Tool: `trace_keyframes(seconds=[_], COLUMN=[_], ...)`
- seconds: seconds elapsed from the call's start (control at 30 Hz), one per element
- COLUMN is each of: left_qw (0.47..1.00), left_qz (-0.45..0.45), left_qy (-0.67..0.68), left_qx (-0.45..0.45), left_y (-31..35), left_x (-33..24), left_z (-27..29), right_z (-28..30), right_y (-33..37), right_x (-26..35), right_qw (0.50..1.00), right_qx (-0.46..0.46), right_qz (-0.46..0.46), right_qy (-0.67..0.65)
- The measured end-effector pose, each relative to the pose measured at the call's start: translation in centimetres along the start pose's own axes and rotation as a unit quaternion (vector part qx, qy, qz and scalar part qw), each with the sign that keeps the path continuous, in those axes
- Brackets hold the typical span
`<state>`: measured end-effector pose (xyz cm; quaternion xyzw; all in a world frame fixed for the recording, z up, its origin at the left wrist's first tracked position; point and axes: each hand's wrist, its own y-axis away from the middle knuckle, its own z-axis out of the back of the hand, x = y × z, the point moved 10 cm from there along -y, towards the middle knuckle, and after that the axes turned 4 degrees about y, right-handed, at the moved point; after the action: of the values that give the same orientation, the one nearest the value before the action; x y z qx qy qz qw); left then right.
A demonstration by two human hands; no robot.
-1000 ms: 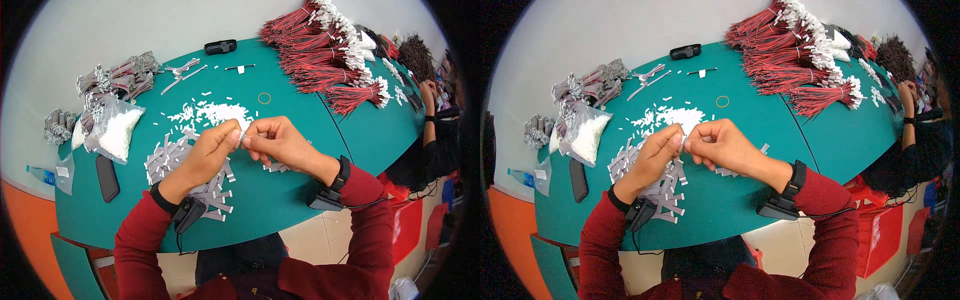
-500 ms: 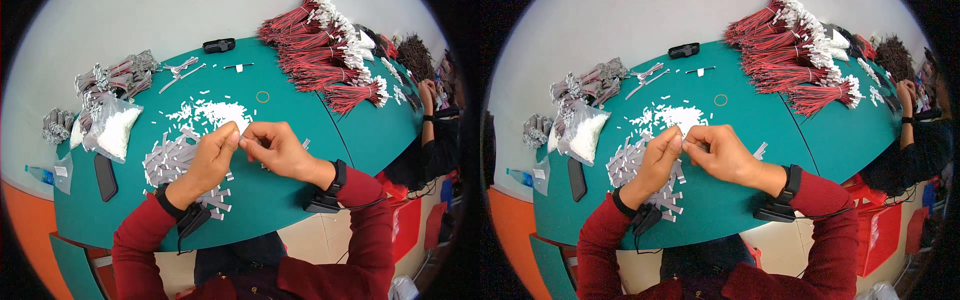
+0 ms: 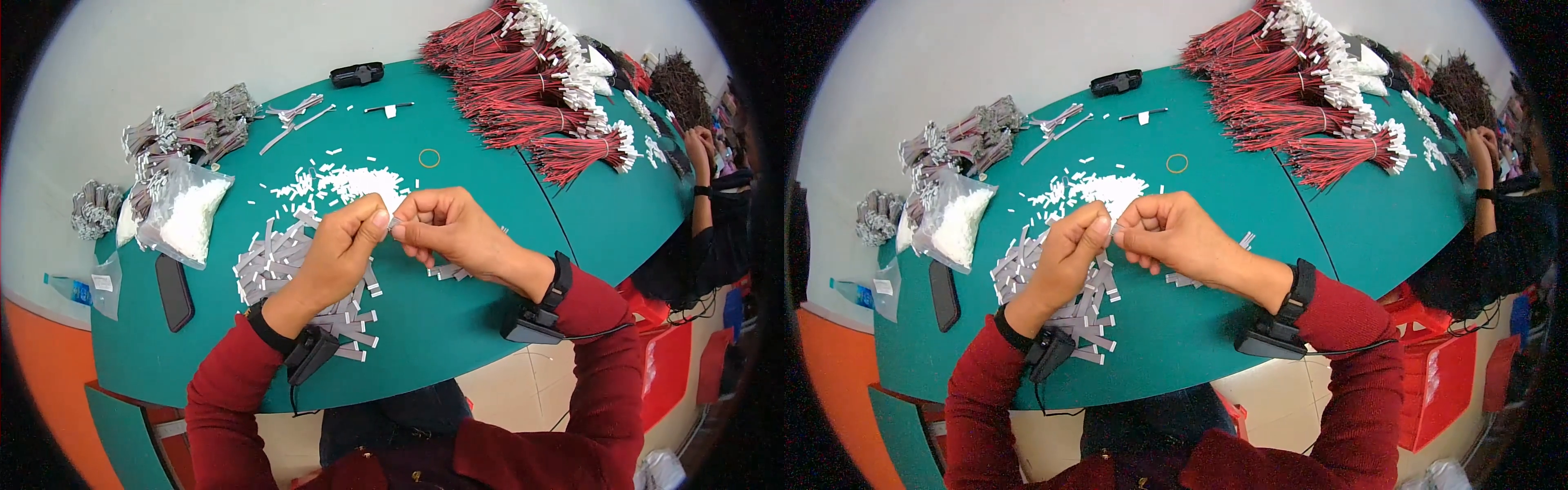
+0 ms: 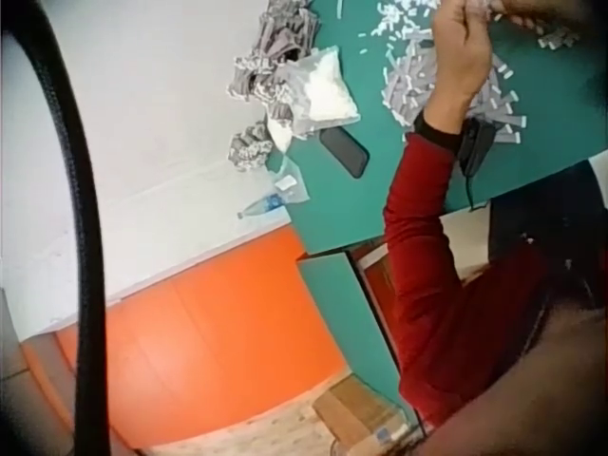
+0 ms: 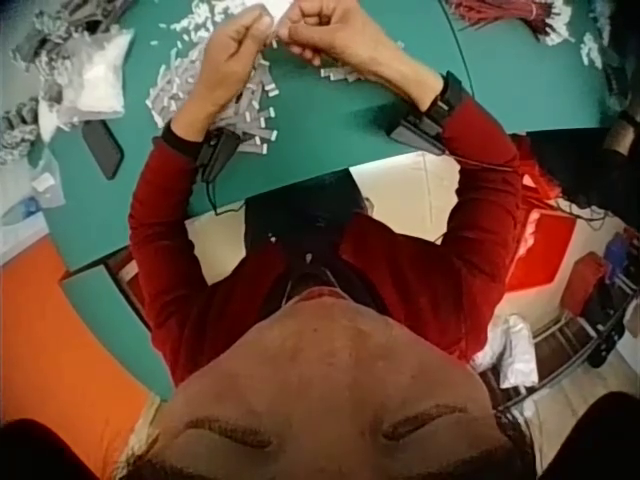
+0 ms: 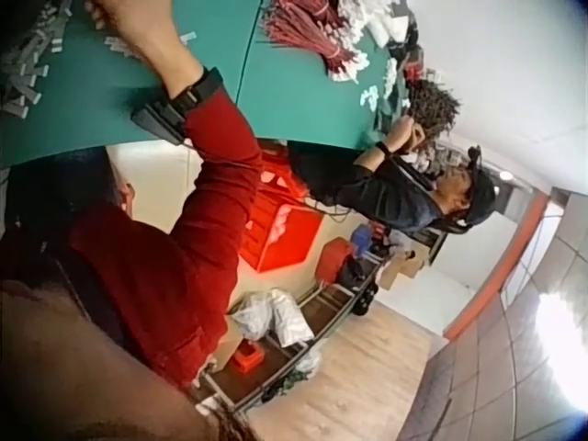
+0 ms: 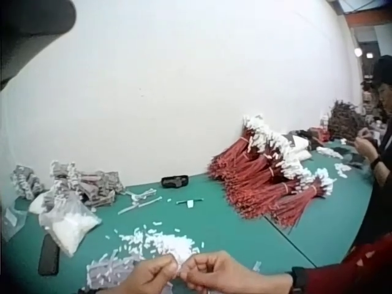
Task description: Assembling small electronic connectors by manually attaching white plastic parts to metal pins on a workbench.
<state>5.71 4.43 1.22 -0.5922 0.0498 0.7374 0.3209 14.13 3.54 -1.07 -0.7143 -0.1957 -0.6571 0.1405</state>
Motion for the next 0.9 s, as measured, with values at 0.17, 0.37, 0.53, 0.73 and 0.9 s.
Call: trace_keyframes(seconds=[0.17,0.37,0.53,0.73,0.9], left_qw=[0.998,0.992,0.999,0.992,0.997], left_qz=[-0.025,-0.056,0.021,0.054,0.022], left_qy=[-0.062,-0.098,0.031,0.111,0.068], left_qx=[-0.019,-0.061,-0.029,0.014,0.014], left_y=[0.4,1.1,0.8,0.1,-0.2], left_x=[-0.7,-1.5,0.3,0.5,-0.4], left_z=[0.0,0.0,-0.4,-0.5,-0.1], right_z=[-0.9,-0.9,0.1,0.2,-0.3], right_y=[0.1,0.4,0.8,0.4,0.0], right_x=[-0.9,-0.3,1.7,1.4,0.9], right_qw=[0.988,0.998,0.977,0.993,0.998], right_qx=[0.049,0.01,-0.069,-0.016,0.02], right_qz=[-0.022,0.024,0.118,0.053,0.015], right_qy=[-0.144,-0.055,0.162,0.108,0.059])
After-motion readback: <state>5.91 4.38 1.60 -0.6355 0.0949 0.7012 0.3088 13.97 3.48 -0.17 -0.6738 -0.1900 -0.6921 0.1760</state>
